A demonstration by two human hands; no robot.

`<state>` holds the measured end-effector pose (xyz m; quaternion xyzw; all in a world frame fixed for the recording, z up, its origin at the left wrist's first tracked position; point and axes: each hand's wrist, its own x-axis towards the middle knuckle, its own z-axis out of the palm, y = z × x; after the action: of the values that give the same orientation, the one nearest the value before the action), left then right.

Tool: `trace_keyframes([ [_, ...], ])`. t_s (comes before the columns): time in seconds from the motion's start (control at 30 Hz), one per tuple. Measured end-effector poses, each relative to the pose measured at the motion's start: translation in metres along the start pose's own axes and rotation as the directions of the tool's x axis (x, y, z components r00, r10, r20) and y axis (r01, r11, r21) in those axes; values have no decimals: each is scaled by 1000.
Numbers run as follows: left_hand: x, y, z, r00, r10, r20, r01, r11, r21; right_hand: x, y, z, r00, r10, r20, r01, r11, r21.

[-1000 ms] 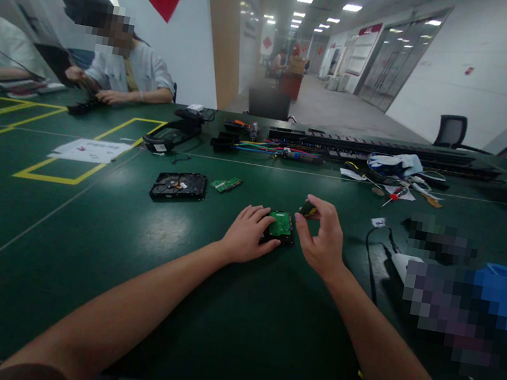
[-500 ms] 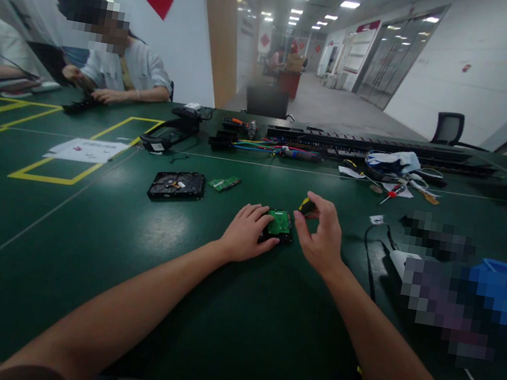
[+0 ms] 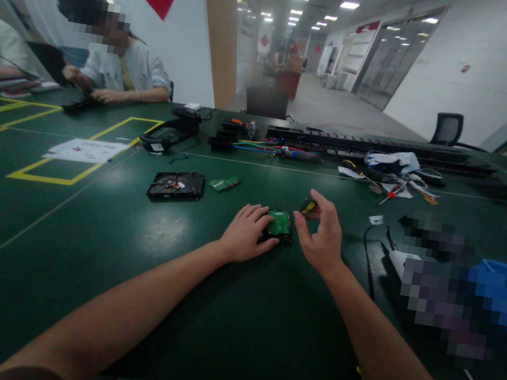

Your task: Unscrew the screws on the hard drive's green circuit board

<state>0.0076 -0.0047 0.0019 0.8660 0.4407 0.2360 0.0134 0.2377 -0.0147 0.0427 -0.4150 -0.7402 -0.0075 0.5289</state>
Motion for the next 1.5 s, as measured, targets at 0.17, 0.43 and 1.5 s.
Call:
trace_keyframes([
  [0.17,0,-1,2,1000,1,-2,-1,1000,7,2,-3,-2,999,-33,-3,33,998,-46],
  [0.43,1,-3,5,1000,10,-2,-10,1000,23,1,-4,0,999,-22,26,22,1000,-6],
  [1.5,1,-1,3,1000,1,18,-1,1000,13,1,-2,0,1000,0,-29,-2,998,-67],
])
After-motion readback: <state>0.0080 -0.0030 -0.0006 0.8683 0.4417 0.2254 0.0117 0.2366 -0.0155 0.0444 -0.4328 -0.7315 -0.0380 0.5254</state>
